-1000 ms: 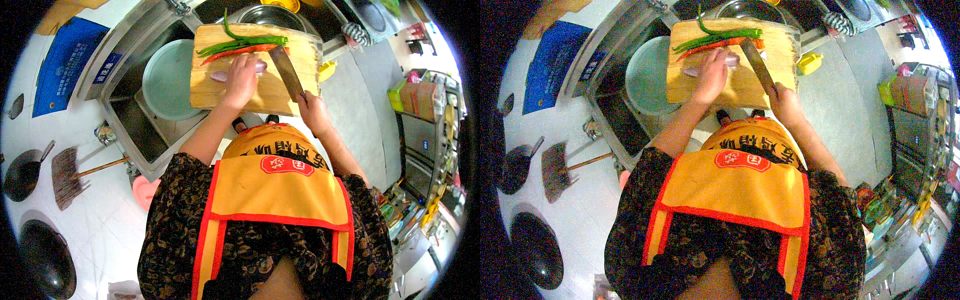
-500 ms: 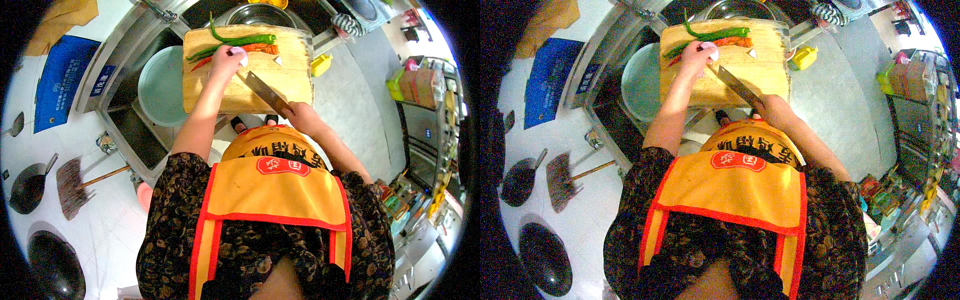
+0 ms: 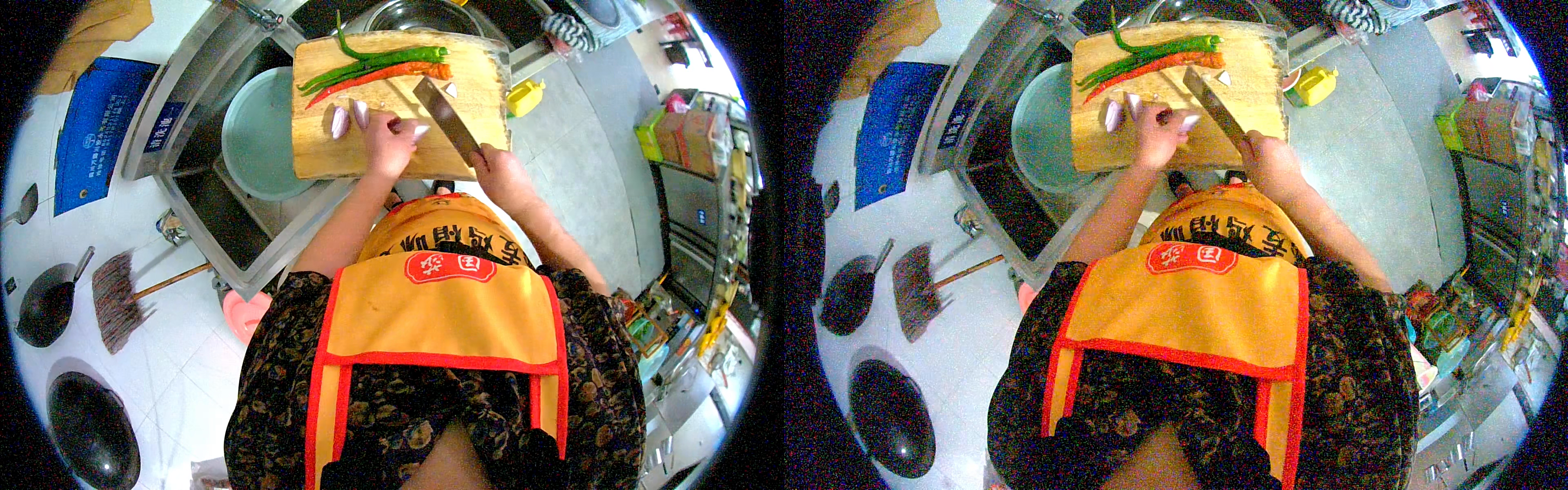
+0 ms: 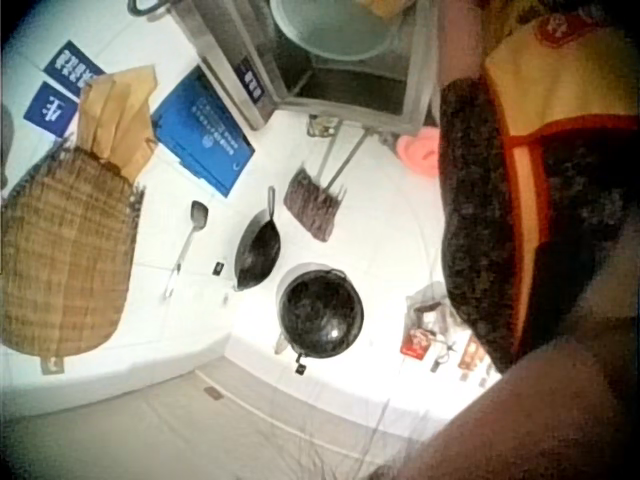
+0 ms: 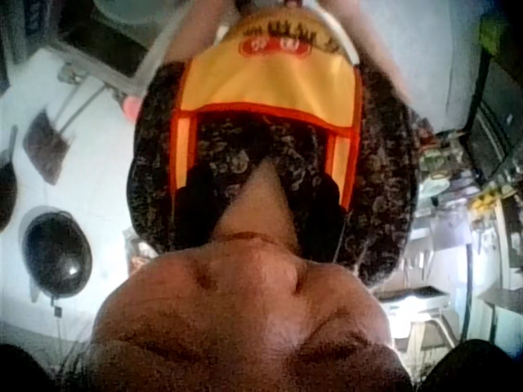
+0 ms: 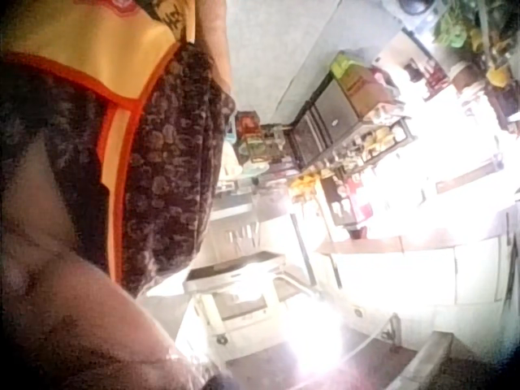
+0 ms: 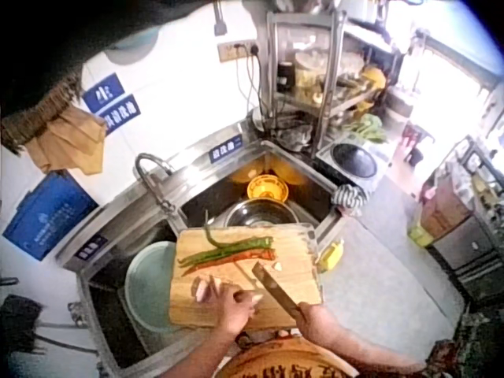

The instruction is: The person slices a red onion into rings using a cleaver on a wooden cutting board, then transfers the onion rings into a metal bowl containing other sliced ingredients.

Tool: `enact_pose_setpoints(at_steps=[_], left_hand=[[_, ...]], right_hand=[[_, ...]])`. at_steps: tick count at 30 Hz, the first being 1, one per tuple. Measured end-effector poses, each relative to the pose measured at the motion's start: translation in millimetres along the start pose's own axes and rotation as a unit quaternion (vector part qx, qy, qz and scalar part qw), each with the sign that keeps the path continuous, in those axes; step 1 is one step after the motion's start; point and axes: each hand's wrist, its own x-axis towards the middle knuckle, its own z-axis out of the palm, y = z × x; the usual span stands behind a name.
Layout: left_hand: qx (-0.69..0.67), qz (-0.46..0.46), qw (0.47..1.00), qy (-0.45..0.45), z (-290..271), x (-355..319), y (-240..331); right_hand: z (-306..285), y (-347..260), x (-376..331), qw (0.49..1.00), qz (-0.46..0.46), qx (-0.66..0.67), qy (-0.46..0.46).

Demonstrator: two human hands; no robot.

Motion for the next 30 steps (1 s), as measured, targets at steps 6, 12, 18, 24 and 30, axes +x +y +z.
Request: enact_pose_setpoints(at_steps=[6,12,18,24,30], left_hand=[[0.13,0.142,0.98,0.053,3.4,9.1,-26.0],[0.134,0.077,0.987,0.04,3.0,-0.9,-14.0],[0.228,0.179,0.953,0.083,4.5,-12.7,0.0],[0.071,0.088,0.992,0.057,-0.1,8.6,-37.4],[0.154,0.208,0.965,0.036,-8.3,-10.5,-4.8]], right_hand=[[10.6,-1.6,2.4,0.999,-0.014,-0.021,-0.022],[10.2,-3.2,1.3,0.999,-0.014,-0.032,-0.036],[12.0,-7.9,2.3,0.996,-0.001,-0.062,-0.063],[17.5,-3.1,16.1,0.993,-0.019,-0.086,-0.076],[-2.0,-2.2,0.1,0.998,0.002,-0.055,-0.037]])
